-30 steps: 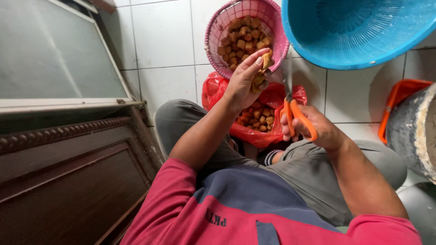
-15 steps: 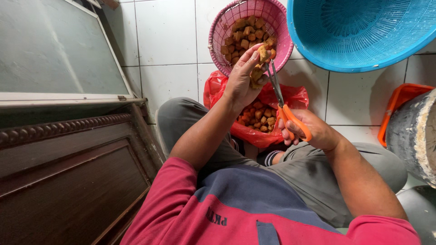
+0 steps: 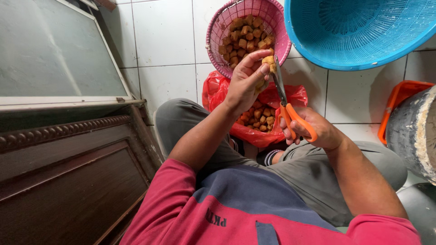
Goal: The person sits on the floor and uses orange-handled scissors to trim edges off pieces of fried tofu. They take pieces from a red plastic bag, cut them over the bag so trimmings fall in, and place the trimmed pieces into a pink basket.
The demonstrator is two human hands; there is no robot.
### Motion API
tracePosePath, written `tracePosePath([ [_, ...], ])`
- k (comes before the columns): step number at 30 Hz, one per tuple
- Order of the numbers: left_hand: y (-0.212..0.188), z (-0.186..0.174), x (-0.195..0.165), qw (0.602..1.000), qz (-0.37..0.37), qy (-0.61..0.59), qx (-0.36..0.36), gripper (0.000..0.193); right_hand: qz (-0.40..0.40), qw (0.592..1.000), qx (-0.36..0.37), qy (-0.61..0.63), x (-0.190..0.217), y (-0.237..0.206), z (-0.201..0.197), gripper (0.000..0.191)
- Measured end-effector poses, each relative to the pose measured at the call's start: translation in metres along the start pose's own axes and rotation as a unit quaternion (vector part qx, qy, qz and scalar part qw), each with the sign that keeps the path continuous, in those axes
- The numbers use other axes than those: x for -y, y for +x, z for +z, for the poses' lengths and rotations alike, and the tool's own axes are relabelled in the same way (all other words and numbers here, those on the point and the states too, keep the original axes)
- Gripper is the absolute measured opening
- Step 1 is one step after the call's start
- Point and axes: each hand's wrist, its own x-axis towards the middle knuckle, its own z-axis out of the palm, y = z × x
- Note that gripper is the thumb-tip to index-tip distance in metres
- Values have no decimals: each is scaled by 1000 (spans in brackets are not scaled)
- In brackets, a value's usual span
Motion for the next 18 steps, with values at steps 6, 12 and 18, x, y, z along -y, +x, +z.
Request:
tracePosePath([
  [6,-16,20,4,998,-9,46,31,56,-21,1000,-7,3,5,-3,-2,63],
  [12,-5,11,6,999,-3,40,-16,66,19,997,-68,-14,2,-1,2,37],
  [18,66,-50,-22,946,-8,150,-286,73,-14,989,-147,7,4,-2,-3,28],
])
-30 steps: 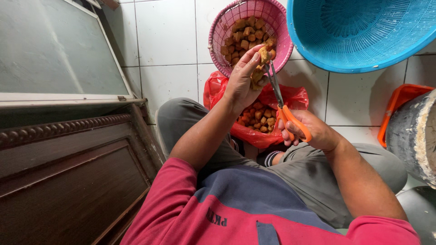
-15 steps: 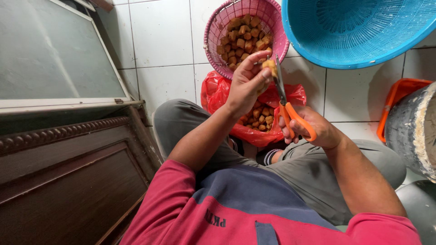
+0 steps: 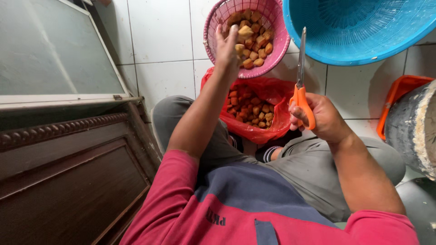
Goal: The person sits on the floor and uses orange-handled scissors to trim edges off pieces of fried tofu. They take pieces from a red plastic bag, cut them over the bag so trimmings fall in, and place the trimmed pieces into a pink basket.
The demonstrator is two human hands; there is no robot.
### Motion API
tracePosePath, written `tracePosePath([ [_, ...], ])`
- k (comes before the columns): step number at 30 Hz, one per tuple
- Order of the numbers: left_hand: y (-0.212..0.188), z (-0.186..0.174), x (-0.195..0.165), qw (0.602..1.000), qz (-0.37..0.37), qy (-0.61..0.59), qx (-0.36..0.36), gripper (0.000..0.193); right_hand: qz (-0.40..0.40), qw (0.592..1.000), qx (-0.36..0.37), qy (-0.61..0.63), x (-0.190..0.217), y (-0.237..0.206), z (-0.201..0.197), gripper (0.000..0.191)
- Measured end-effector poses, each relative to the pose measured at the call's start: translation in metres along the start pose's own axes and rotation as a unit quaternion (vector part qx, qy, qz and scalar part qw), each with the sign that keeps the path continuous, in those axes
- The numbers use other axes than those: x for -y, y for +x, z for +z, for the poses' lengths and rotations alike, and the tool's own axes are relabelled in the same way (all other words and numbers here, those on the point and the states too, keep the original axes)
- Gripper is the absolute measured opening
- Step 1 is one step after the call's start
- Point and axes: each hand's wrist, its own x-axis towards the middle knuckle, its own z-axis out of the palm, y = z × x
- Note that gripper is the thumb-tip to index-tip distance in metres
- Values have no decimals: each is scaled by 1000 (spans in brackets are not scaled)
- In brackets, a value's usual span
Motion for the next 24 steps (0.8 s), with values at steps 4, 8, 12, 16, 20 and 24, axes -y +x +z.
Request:
tracePosePath([
  [4,1,-3,10,972,-49,-178,143,44,-75,997,-30,-12,1,5,5,24],
  [8,-57,23,41,929,-91,-238,268,30,-257,941,-119,-183,5,6,14,31],
  [12,-108,39,53,931,-96,-146,321,32,-248,921,-190,-232,12,6,23,40],
  [16,-131,45,68,935,-98,-124,318,31,-243,908,-216,-263,15,9,28,31],
  [20,-136,53,90,957,-83,-137,242,29,-215,915,-240,-242,10,13,33,19],
  [24,-133,49,87,973,-70,-30,217,37,-260,946,-185,-55,5,17,22,13],
])
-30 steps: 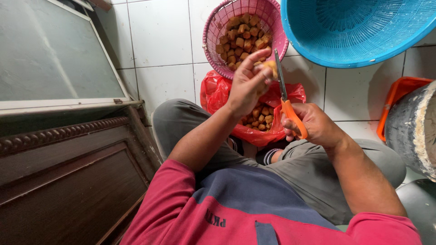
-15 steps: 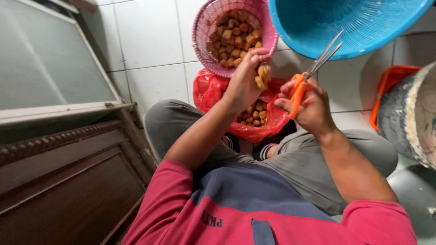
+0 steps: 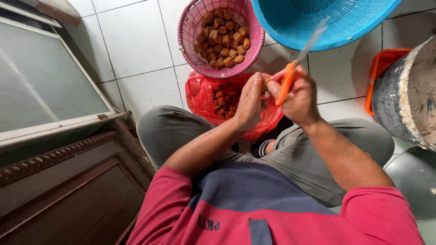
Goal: The person sits on the floor and uses orange-handled scissors to trim edges off pieces of fried tofu. They take pieces from a red plastic bag, cut them over the bag so trimmings fall in, and place the trimmed pieces into a pink basket.
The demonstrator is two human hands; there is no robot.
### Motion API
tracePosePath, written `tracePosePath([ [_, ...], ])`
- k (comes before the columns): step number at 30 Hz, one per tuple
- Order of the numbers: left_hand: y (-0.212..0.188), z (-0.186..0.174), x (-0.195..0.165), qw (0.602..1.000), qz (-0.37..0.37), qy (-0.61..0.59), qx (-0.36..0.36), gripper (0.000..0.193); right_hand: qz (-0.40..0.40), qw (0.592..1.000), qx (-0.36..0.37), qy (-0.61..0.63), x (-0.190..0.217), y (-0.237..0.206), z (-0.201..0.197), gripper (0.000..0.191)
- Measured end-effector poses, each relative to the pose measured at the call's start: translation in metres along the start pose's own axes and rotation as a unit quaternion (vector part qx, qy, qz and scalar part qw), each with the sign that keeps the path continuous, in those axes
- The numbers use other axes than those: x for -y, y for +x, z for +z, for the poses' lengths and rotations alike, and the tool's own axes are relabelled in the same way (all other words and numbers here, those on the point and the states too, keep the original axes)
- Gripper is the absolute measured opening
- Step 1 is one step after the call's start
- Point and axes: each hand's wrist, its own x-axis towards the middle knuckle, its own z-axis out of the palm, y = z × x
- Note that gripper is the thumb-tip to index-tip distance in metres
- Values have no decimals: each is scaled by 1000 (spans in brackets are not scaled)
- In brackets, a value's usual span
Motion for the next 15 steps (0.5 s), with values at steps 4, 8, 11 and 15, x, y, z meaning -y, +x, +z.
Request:
tracePosePath([
  [4,4,-6,-24,995,-16,-30,96,30,30,992,-83,85,-13,9,-25,17],
  [8,1,-2,-30,997,-18,12,75,40,-21,995,-73,69,-31,8,-25,19],
  [11,2,-5,-29,998,-3,20,65,33,22,997,-62,34,-30,5,-19,20],
  [15,19,-24,-40,991,14,-127,48,32,68,987,33,144,-7,2,-26,33],
])
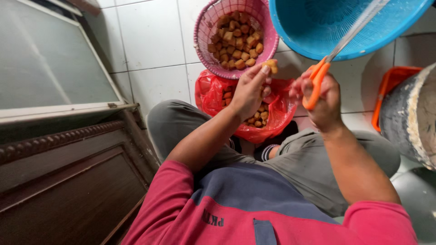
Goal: The person sits on the floor and uses orange-handled scissors to trim edges off pieces of fried tofu. They take pieces from a red plastic bag, cut them over the bag so trimmings fall in, and place the trimmed pieces into a pink basket.
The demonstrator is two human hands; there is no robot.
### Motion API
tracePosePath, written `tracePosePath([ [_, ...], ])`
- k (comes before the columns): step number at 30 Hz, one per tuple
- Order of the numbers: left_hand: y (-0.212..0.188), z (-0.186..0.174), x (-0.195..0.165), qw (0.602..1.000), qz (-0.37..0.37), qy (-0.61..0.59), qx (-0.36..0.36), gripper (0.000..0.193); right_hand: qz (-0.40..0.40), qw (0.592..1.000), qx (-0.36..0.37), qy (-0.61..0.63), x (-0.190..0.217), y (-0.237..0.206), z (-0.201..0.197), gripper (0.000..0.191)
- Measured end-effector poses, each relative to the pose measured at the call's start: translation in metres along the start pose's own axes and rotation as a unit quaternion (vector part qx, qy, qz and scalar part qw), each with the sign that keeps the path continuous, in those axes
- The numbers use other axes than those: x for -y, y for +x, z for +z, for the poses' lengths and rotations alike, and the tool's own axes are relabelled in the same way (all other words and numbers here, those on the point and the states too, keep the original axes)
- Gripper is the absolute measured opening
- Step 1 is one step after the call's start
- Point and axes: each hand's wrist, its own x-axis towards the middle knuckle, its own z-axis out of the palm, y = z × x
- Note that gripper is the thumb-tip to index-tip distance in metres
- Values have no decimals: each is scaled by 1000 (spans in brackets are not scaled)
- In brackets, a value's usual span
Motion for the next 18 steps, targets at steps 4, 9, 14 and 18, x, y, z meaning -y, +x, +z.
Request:
tracePosePath([
  [4,14,-17,-33,997,5,-77,-11,32,138,972,191,-18,15,-9,1,53],
  [9,15,-19,-53,992,27,-119,22,29,262,929,248,-79,2,-16,12,52],
  [14,12,-17,-55,991,33,-121,48,29,282,926,240,-80,0,-15,9,50],
  [18,12,-18,-51,993,29,-108,36,32,283,923,248,-78,0,-14,8,49],
])
